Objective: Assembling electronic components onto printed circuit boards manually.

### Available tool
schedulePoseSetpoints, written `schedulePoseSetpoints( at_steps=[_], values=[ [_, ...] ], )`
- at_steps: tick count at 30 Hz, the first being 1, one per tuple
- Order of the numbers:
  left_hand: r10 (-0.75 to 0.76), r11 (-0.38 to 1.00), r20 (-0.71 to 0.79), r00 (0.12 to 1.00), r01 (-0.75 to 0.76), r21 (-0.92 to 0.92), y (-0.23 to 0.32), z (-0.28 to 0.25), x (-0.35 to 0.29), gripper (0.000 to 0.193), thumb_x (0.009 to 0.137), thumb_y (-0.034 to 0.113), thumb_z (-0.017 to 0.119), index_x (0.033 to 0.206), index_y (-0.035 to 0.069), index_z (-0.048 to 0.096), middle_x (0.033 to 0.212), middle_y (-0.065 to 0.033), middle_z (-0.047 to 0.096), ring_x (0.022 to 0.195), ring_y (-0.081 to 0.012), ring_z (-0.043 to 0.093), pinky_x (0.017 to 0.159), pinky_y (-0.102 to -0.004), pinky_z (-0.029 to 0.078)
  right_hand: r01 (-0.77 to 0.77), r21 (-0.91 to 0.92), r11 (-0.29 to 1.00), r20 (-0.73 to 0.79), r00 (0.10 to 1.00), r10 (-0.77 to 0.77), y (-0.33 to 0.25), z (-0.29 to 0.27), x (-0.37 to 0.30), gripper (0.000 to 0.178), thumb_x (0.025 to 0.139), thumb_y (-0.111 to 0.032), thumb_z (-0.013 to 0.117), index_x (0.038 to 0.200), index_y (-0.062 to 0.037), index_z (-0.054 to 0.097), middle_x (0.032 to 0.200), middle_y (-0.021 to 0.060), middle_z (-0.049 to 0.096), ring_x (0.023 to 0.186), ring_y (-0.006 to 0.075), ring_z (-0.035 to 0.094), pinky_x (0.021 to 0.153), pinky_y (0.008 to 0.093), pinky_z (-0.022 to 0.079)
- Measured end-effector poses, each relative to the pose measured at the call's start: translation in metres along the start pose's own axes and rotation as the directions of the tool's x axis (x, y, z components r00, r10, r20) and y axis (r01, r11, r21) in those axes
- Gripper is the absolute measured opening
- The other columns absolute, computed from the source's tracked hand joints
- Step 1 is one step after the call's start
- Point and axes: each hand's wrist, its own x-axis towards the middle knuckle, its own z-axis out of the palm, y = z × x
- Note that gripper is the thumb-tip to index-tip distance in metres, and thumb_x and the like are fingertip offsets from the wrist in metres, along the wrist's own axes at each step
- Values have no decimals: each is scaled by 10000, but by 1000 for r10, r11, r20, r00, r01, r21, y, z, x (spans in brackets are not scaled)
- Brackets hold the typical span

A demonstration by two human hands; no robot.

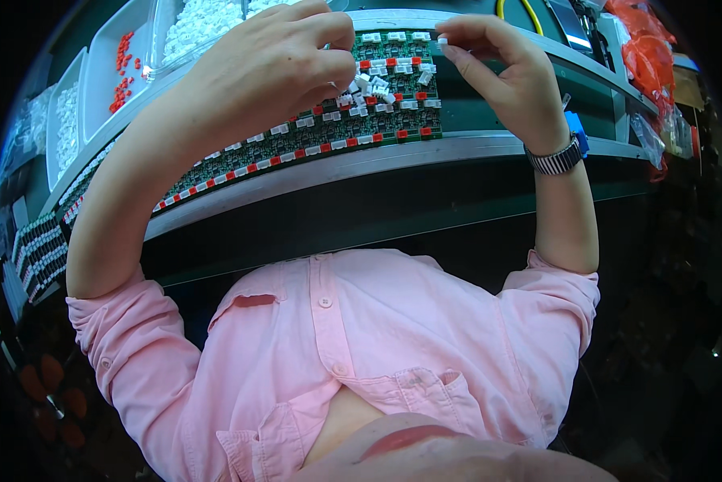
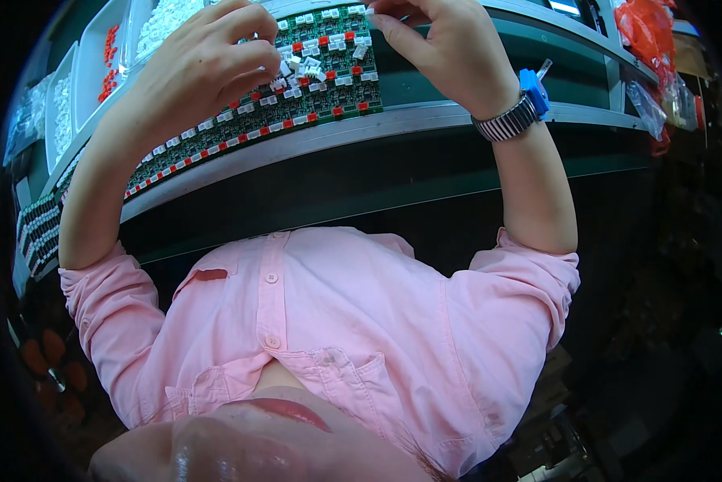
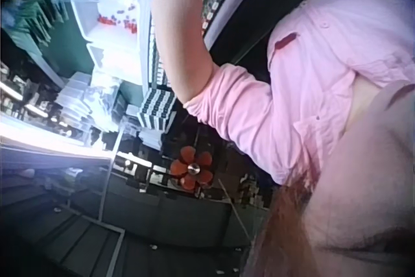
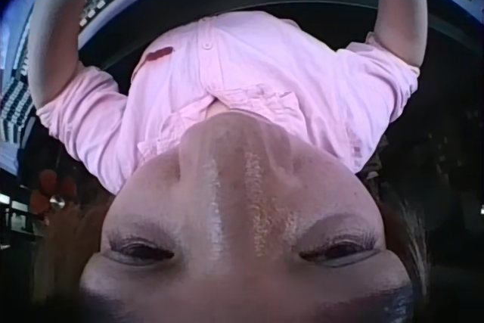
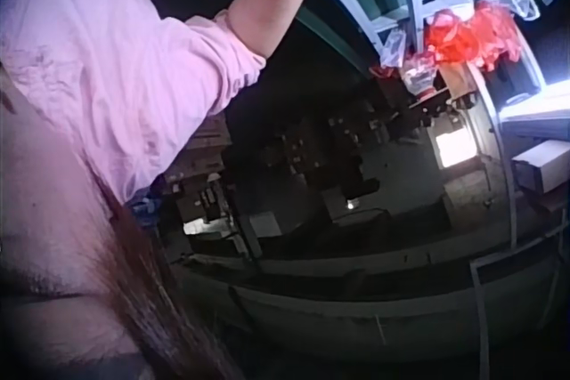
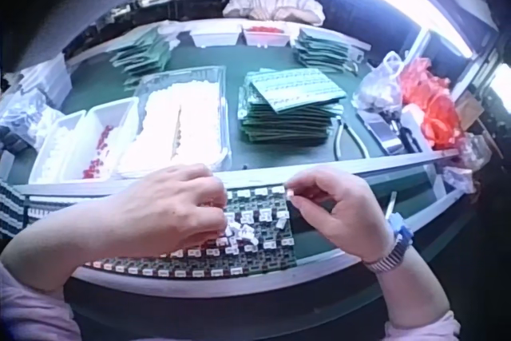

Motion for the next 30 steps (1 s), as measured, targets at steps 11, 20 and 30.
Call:
schedulePoseSetpoints(
  at_steps=[11, 20, 30],
  values=[
    [24, 1000, -214, 976, -26, -7, -5, 21, -28, 173, 780, 0, 729, 921, 78, 666, 916, -37, 606, 759, -199, 571, 662, -277, 475, 186, -296, 937, 132, 979, -153, -6, 7, 14, 201, 855, -75, 709, 1056, -87, 711, 929, 57, 696, 726, 142, 624, 576, 213, 499],
    [-105, 973, -172, 979, 65, -220, 5, 9, -57, 270, 776, -31, 726, 1014, 93, 693, 948, -48, 625, 797, -194, 594, 655, -272, 482, 230, -304, 925, 224, 960, -166, -13, 4, 25, 196, 826, -83, 734, 1021, -98, 720, 901, 46, 683, 686, 142, 599, 548, 217, 484],
    [-271, 895, -207, 940, 166, -415, 8, 8, -80, 168, 790, -3, 724, 947, 53, 703, 917, -58, 641, 742, -175, 587, 609, -267, 466, 334, -243, 911, 205, 935, -289, -8, 1, 22, 147, 813, -69, 722, 957, -94, 700, 899, 37, 640, 695, 161, 578, 579, 237, 486]
  ],
)
